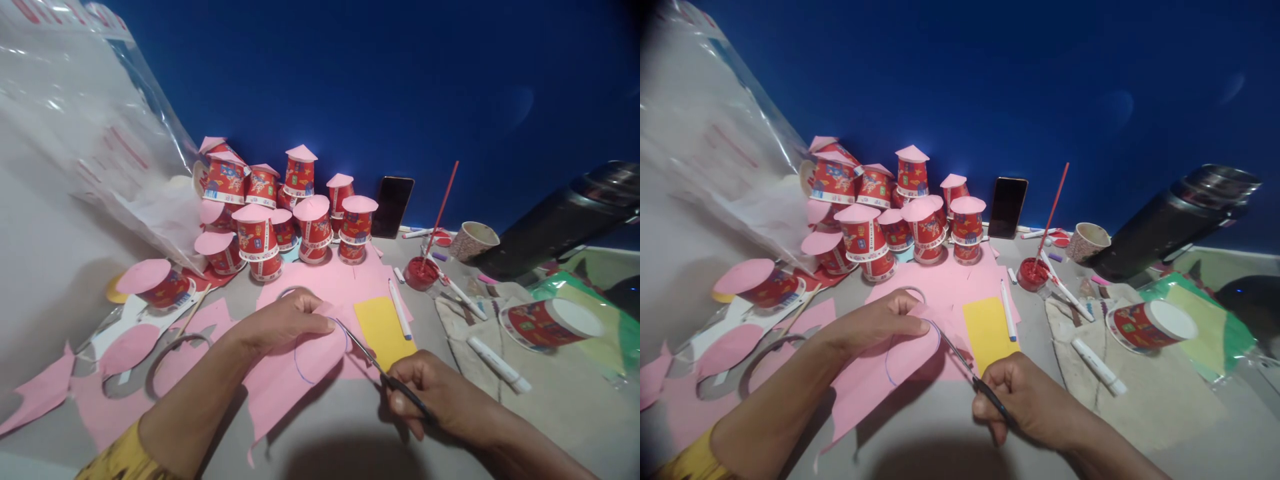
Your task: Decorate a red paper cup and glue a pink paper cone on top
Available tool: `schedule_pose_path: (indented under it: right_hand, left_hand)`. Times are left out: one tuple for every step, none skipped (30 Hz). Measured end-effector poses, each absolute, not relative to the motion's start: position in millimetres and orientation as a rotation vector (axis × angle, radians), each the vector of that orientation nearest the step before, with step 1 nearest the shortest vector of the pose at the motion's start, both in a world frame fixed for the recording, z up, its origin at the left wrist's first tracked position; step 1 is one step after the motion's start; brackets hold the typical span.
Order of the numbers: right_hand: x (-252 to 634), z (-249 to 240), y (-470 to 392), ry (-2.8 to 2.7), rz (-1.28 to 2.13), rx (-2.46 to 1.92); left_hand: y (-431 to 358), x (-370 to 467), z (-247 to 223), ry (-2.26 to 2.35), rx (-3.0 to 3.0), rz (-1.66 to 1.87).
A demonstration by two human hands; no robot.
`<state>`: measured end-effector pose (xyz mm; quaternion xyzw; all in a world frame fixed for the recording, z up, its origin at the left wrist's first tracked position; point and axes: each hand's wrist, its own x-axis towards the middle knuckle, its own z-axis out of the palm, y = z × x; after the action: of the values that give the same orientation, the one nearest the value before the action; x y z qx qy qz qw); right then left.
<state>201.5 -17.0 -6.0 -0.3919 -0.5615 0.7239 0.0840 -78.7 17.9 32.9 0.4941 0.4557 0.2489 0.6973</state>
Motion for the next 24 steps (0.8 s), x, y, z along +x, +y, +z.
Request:
schedule_pose_path:
  right_hand:
    - [201.2, -5.5, -17.1, -1.677, 2.160, -1.181]
    - [200.9, -5.2, -17.1, -1.680, 2.161, -1.192]
    - [200.5, -5.0, -17.2, -1.680, 2.166, -1.200]
    - [200.2, -5.0, -17.3, -1.677, 2.173, -1.202]
    - [199.9, -5.1, -17.5, -1.671, 2.182, -1.202]
    - [199.9, -5.4, -17.6, -1.666, 2.186, -1.200]
    - [200.0, -5.7, -17.8, -1.664, 2.189, -1.195]
    - [200.2, -6.0, -17.9, -1.664, 2.189, -1.192]
    - [200.5, -6.1, -17.9, -1.667, 2.185, -1.185]
    - [200.8, -5.9, -17.8, -1.673, 2.180, -1.177]
    - [201.0, -5.5, -17.7, -1.681, 2.176, -1.169]
    - [201.1, -4.7, -17.5, -1.688, 2.172, -1.158]
    - [201.2, -3.6, -17.2, -1.695, 2.167, -1.149]
    - [201.1, -2.4, -16.9, -1.703, 2.162, -1.142]
    - [200.9, -1.1, -16.6, -1.710, 2.159, -1.141]
    - [200.7, 0.1, -16.4, -1.718, 2.157, -1.144]
    - [200.5, 1.1, -16.1, -1.728, 2.154, -1.150]
    - [200.3, 1.9, -16.0, -1.736, 2.151, -1.157]
    - [200.2, 2.4, -15.9, -1.741, 2.148, -1.164]
    - [200.1, 2.7, -15.9, -1.744, 2.141, -1.168]
    - [200.0, 2.9, -15.9, -1.744, 2.135, -1.167]
    - [199.8, 3.0, -16.0, -1.742, 2.133, -1.163]
    - [199.7, 3.2, -16.2, -1.738, 2.131, -1.158]
    - [199.5, 3.3, -16.3, -1.737, 2.131, -1.155]
  left_hand:
    - [17.8, -78.7, 33.5, 1.000, 1.105, 0.552]
    - [17.6, -78.6, 33.9, 0.982, 1.109, 0.550]
    - [17.5, -78.5, 34.3, 0.963, 1.109, 0.547]
    - [17.3, -78.3, 34.5, 0.945, 1.107, 0.543]
    - [17.1, -78.2, 34.7, 0.930, 1.107, 0.539]
    - [17.0, -78.0, 34.9, 0.921, 1.109, 0.533]
    - [17.0, -77.9, 35.1, 0.913, 1.110, 0.529]
    - [17.1, -77.7, 35.4, 0.905, 1.110, 0.528]
    - [17.2, -77.6, 35.8, 0.896, 1.112, 0.528]
    - [17.3, -77.4, 36.3, 0.887, 1.115, 0.528]
    - [17.4, -77.2, 36.9, 0.881, 1.118, 0.527]
    - [17.6, -77.1, 37.6, 0.878, 1.120, 0.524]
    - [17.7, -77.0, 38.2, 0.875, 1.121, 0.520]
    - [17.7, -76.9, 38.8, 0.876, 1.123, 0.515]
    - [17.8, -76.9, 39.4, 0.878, 1.124, 0.512]
    - [17.8, -76.9, 39.9, 0.881, 1.126, 0.510]
    - [17.8, -76.9, 40.2, 0.885, 1.128, 0.509]
    - [17.7, -76.9, 40.5, 0.893, 1.130, 0.509]
    - [17.7, -76.8, 40.7, 0.905, 1.132, 0.508]
    - [17.6, -76.7, 40.7, 0.917, 1.132, 0.505]
    - [17.5, -76.5, 40.8, 0.927, 1.127, 0.503]
    - [17.3, -76.3, 40.7, 0.934, 1.121, 0.502]
    - [17.2, -76.1, 40.6, 0.938, 1.112, 0.505]
    - [17.2, -76.0, 40.5, 0.938, 1.105, 0.506]
